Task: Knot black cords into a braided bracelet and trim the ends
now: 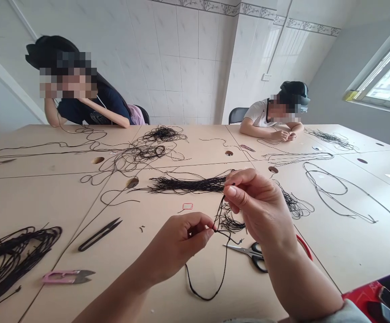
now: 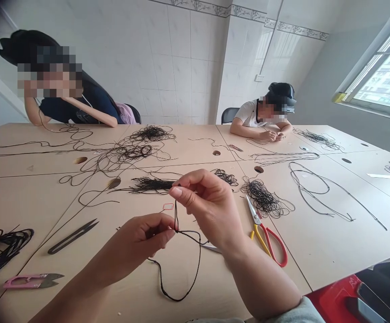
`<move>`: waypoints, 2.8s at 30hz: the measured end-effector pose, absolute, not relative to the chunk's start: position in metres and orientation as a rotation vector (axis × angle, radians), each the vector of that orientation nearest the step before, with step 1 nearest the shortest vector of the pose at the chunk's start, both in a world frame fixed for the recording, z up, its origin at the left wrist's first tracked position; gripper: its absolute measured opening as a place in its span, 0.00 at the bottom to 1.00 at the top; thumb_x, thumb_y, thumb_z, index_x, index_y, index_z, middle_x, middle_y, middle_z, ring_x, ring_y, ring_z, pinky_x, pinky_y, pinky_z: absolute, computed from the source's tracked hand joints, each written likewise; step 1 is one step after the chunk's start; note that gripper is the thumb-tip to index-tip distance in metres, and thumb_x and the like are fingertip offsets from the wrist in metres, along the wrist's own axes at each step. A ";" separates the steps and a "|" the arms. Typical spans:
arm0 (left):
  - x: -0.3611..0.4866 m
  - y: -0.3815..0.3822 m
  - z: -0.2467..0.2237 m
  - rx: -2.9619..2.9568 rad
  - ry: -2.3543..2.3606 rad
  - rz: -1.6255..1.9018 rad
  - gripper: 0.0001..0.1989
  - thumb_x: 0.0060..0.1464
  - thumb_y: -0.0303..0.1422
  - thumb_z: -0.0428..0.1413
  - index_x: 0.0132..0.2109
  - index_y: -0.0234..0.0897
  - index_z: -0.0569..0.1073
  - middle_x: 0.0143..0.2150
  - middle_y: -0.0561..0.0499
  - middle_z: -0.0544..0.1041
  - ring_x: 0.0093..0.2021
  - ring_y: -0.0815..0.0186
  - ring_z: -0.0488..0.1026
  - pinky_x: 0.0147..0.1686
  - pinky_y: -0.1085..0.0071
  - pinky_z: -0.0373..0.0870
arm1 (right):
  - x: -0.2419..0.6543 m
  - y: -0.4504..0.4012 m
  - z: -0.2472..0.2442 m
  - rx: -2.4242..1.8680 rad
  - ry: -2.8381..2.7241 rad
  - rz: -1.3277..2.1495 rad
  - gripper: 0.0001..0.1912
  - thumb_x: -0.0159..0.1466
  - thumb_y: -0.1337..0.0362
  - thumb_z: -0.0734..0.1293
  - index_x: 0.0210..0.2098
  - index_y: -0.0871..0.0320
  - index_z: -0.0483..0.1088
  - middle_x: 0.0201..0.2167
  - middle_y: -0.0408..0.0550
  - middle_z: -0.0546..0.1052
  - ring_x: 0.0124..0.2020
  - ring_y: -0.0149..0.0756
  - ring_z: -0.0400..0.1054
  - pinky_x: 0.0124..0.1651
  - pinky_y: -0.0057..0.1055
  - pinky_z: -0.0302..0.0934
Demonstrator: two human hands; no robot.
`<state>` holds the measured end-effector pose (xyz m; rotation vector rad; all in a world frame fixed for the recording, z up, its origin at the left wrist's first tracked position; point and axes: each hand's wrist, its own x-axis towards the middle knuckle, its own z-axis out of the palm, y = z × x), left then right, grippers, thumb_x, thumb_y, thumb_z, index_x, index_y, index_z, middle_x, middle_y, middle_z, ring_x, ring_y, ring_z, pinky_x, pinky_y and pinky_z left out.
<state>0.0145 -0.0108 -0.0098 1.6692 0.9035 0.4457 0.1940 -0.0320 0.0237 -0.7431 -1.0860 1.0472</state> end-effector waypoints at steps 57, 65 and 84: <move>0.009 -0.011 -0.005 1.782 0.983 0.478 0.10 0.61 0.39 0.51 0.36 0.38 0.73 0.24 0.60 0.58 0.25 0.69 0.52 0.26 0.71 0.51 | 0.198 -0.041 0.034 -1.140 -1.343 0.627 0.06 0.58 0.68 0.76 0.36 0.54 0.80 0.27 0.40 0.81 0.28 0.27 0.76 0.31 0.21 0.72; 0.008 -0.010 -0.004 1.783 0.983 0.473 0.10 0.61 0.38 0.51 0.36 0.39 0.72 0.24 0.60 0.57 0.25 0.69 0.52 0.26 0.71 0.49 | 0.200 -0.041 0.036 -1.084 -1.316 0.680 0.06 0.57 0.69 0.77 0.34 0.54 0.81 0.28 0.41 0.82 0.29 0.28 0.78 0.32 0.21 0.75; 0.009 -0.009 -0.004 1.680 0.909 0.473 0.10 0.59 0.38 0.55 0.33 0.37 0.71 0.24 0.60 0.59 0.25 0.71 0.53 0.25 0.73 0.51 | 0.188 -0.033 0.043 -0.978 -1.301 0.700 0.06 0.57 0.67 0.76 0.33 0.55 0.77 0.27 0.39 0.77 0.26 0.27 0.73 0.30 0.25 0.73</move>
